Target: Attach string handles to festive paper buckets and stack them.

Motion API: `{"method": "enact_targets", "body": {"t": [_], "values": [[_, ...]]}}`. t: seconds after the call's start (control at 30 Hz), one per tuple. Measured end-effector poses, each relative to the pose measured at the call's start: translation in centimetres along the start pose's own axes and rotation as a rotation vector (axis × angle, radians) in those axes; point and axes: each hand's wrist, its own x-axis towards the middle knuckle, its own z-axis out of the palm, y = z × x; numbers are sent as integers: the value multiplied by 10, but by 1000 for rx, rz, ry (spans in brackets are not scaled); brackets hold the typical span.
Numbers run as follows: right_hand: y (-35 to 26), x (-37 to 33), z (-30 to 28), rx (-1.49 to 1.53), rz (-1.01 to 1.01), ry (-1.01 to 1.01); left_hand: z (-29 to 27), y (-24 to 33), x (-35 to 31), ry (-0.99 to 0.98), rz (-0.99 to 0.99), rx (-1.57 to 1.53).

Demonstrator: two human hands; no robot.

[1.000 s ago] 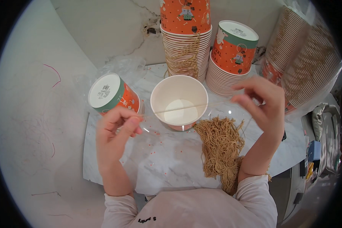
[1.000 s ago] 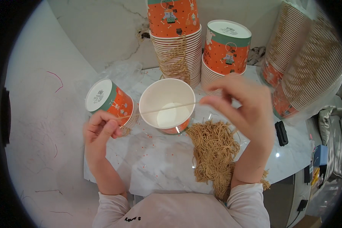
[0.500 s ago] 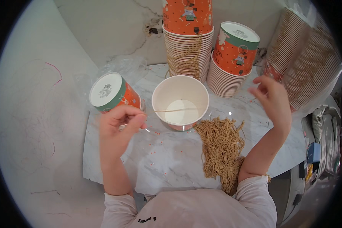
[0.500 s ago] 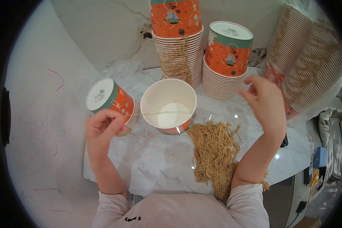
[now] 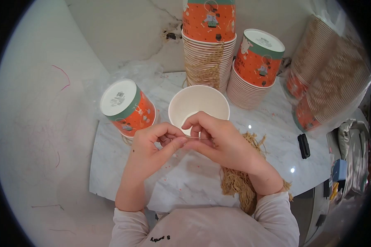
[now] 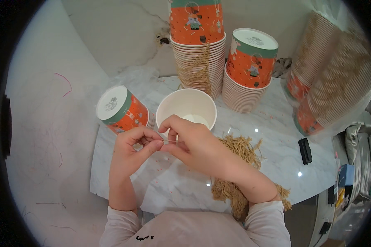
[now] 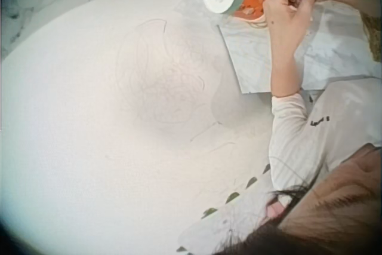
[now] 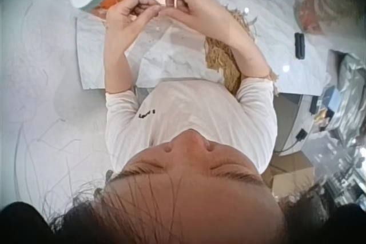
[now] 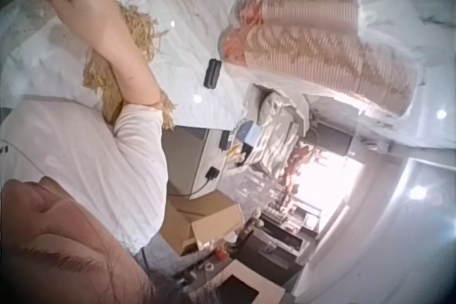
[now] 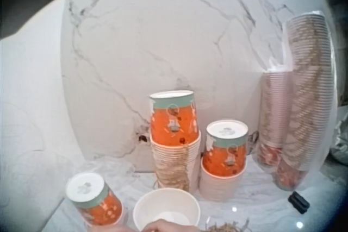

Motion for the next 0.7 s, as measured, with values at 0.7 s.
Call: {"method": "enact_targets", "body": {"t": [0.7], "values": [[-5,-6,-1,-140,-219,152,-6,11,-8,3,84,-30]]}}
